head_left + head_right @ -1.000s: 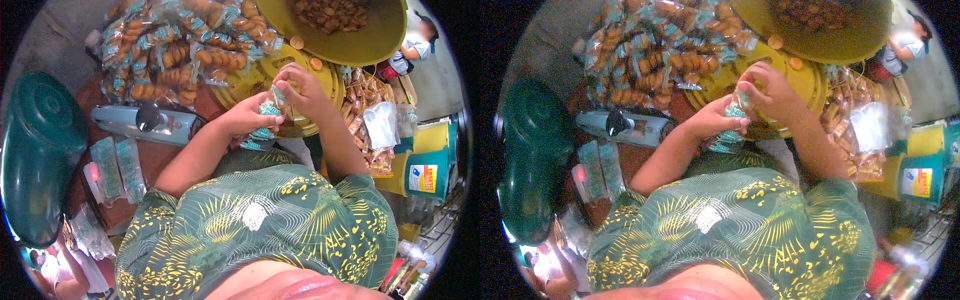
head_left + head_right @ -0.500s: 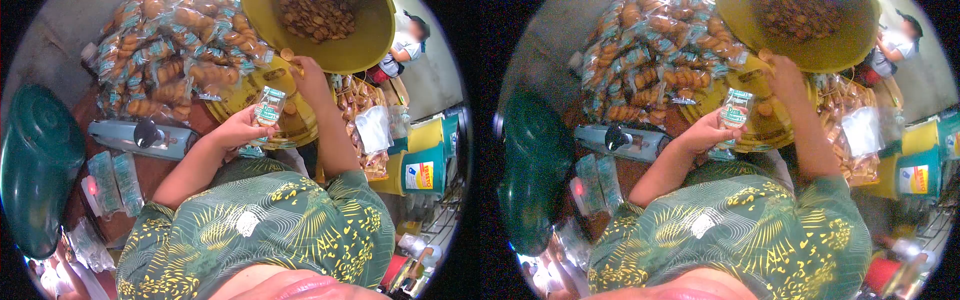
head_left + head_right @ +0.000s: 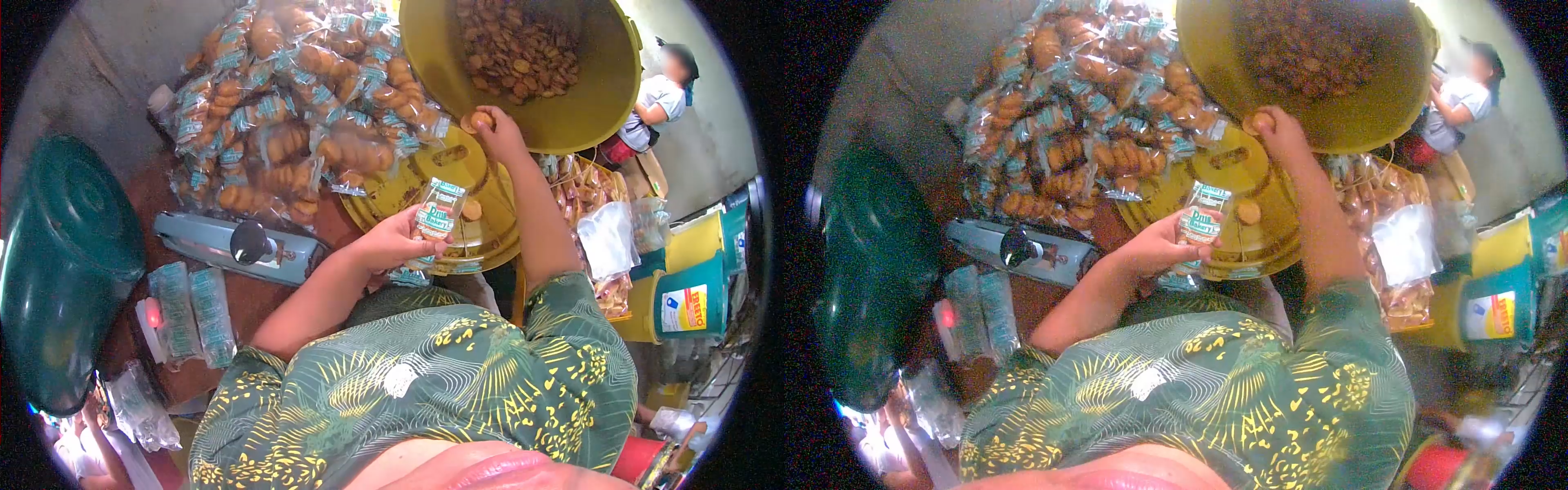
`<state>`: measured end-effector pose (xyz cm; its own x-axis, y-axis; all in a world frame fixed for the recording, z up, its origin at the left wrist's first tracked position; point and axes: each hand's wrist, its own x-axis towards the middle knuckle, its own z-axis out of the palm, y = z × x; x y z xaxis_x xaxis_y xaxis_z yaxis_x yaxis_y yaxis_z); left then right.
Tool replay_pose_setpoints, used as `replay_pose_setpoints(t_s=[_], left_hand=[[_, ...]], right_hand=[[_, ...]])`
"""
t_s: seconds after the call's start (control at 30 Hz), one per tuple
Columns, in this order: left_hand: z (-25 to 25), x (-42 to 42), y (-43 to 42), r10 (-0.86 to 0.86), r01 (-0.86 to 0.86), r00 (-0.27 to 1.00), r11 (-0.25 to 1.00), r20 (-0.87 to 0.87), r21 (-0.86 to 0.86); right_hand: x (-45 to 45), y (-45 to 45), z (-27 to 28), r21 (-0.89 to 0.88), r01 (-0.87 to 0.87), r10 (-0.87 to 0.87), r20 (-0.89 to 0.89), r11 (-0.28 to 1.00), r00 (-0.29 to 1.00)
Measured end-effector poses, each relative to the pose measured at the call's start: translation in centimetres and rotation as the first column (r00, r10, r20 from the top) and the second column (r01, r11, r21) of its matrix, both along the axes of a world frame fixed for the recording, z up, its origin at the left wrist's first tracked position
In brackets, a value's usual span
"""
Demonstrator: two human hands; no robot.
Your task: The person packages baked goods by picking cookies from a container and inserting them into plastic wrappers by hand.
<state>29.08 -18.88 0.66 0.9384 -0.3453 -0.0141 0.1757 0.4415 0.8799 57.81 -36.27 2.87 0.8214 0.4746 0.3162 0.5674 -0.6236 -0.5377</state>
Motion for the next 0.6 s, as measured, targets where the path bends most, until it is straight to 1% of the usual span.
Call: replay_pose_setpoints(t_s=[0.03, 0.13, 0.23, 0.3, 0.33, 0.4, 0.43, 0.53, 0.57, 0.6], left_hand=[[0.1, 0.0, 0.0, 0.001, -0.001, 1.000, 1.000, 0.007, 0.003], [0.4, 0.0, 0.1, 0.002, -0.002, 1.000, 1.000, 0.018, 0.003], [0.5, -0.1, 0.1, 0.000, 0.000, 1.000, 1.000, 0.013, 0.007], [0.5, -0.1, 0.2, 0.002, -0.002, 1.000, 1.000, -0.005, 0.024], [0.2, 0.0, 0.3, -0.009, 0.009, 1.000, 1.000, 0.002, 0.003], [0.0, 0.1, 0.3, -0.032, 0.032, 0.999, 0.999, 0.023, -0.035], [0.3, 0.0, 0.0, 0.003, -0.004, 0.999, 1.000, 0.040, 0.023], [0.0, 0.0, -0.1, 0.013, -0.014, 0.999, 1.000, 0.031, 0.013], [0.1, -0.1, 0.0, 0.010, -0.011, 0.999, 0.999, 0.031, 0.039], [0.7, -0.3, 0.0, -0.003, 0.002, 1.000, 0.999, 0.016, 0.043]], right_hand=[[0.7, 0.6, -0.2, 0.006, 0.010, -0.009, -0.087, 1.000, 0.996], [1.7, 1.5, -0.5, -0.121, 0.076, -0.074, 0.019, 0.990, 0.997], [0.5, 0.9, 1.5, 0.077, -0.047, 0.059, -0.153, 0.996, 0.986], [-1.7, 0.4, 3.7, 0.180, -0.164, 0.202, -0.220, 0.970, 0.954], [-3.3, -0.1, 5.0, 0.233, -0.213, 0.270, -0.251, 0.949, 0.930], [-7.6, -0.5, 8.2, 0.368, -0.339, 0.464, -0.336, 0.866, 0.820], [-9.6, -0.5, 9.2, 0.440, -0.389, 0.556, -0.359, 0.809, 0.750], [-13.2, -0.3, 9.6, 0.446, -0.579, 0.729, -0.463, 0.683, 0.504], [-13.9, -0.2, 9.3, 0.381, -0.642, 0.731, -0.508, 0.665, 0.456], [-14.3, -0.1, 9.1, 0.338, -0.654, 0.710, -0.535, 0.677, 0.458]])
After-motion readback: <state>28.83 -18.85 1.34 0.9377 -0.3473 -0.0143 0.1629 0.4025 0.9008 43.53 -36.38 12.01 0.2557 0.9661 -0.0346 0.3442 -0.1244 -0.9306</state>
